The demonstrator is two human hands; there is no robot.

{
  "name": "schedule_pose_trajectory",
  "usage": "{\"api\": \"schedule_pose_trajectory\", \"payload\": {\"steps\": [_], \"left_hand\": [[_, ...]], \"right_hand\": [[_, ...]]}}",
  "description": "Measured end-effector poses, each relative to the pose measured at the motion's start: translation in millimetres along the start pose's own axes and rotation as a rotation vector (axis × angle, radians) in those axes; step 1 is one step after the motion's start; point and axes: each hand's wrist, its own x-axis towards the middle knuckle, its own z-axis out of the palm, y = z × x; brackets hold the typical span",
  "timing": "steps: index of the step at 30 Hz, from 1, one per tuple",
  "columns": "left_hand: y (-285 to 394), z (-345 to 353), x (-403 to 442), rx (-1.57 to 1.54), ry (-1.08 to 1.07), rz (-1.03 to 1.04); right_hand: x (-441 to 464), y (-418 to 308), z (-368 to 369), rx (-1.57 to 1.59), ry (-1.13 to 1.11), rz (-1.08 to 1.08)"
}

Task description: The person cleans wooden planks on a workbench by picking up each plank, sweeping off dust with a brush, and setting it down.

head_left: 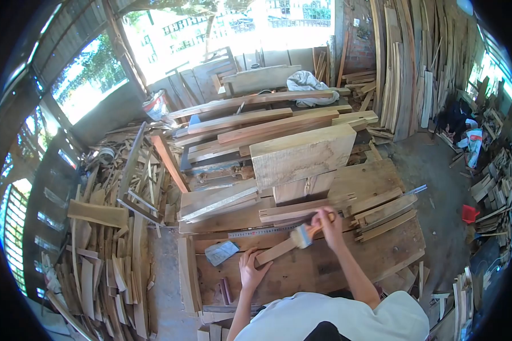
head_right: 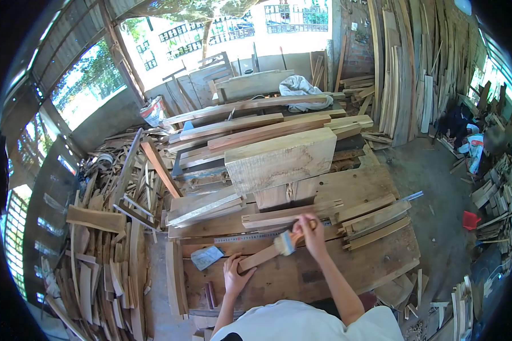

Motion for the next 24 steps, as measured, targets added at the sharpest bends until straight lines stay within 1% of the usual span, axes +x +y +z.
{"api": "schedule_pose_trajectory", "payload": {"steps": [3, 5, 8, 9, 11, 12, 13, 14, 15, 16, 18, 19, 20, 21, 23, 24], "left_hand": [[0, 0, 0, 0.002, -0.001, 0.004], [-1, 0, 0, 0.016, -0.005, 0.008], [-2, 1, 0, 0.011, -0.008, 0.004], [-2, 1, 0, 0.012, -0.007, 0.008], [-1, 1, 0, 0.008, -0.010, -0.006], [-2, 1, 0, 0.012, -0.007, -0.006], [-3, 2, -1, 0.015, -0.011, 0.000], [-5, 2, -1, 0.017, -0.016, 0.005], [-17, 6, -4, 0.015, -0.024, 0.028], [-22, 7, -3, 0.013, -0.033, 0.052], [-29, 14, -8, -0.014, -0.021, -0.009], [-34, 18, -10, -0.026, -0.005, -0.044], [-39, 20, -14, -0.060, 0.017, -0.029], [-37, 17, -13, -0.043, 0.003, 0.006], [-36, 18, -13, 0.009, 0.001, 0.055], [-22, 12, -8, 0.015, 0.005, 0.022]], "right_hand": [[13, -21, -31, -0.159, 0.067, -0.103], [13, -32, -34, -0.398, 0.046, -0.177], [9, -15, -21, -0.728, -0.128, -0.519], [-1, -19, -5, -0.749, -0.230, -0.473], [-17, 5, 23, -0.748, -0.468, -0.496], [-29, 9, 41, -0.697, -0.611, -0.486], [-41, -5, 62, -0.679, -0.755, -0.451], [-54, -2, 82, -0.733, -0.862, -0.518], [-65, 18, 98, -0.618, -0.986, -0.533], [-77, -1, 109, -0.602, -1.019, -0.570], [-89, 6, 126, -0.474, -1.042, -0.545], [-88, 7, 128, -0.369, -1.031, -0.475], [-84, 7, 129, -0.265, -1.019, -0.405], [-81, -8, 128, -0.169, -0.951, -0.266], [-62, -11, 118, -0.013, -0.836, -0.003], [-57, -10, 114, 0.034, -0.693, 0.056]]}}
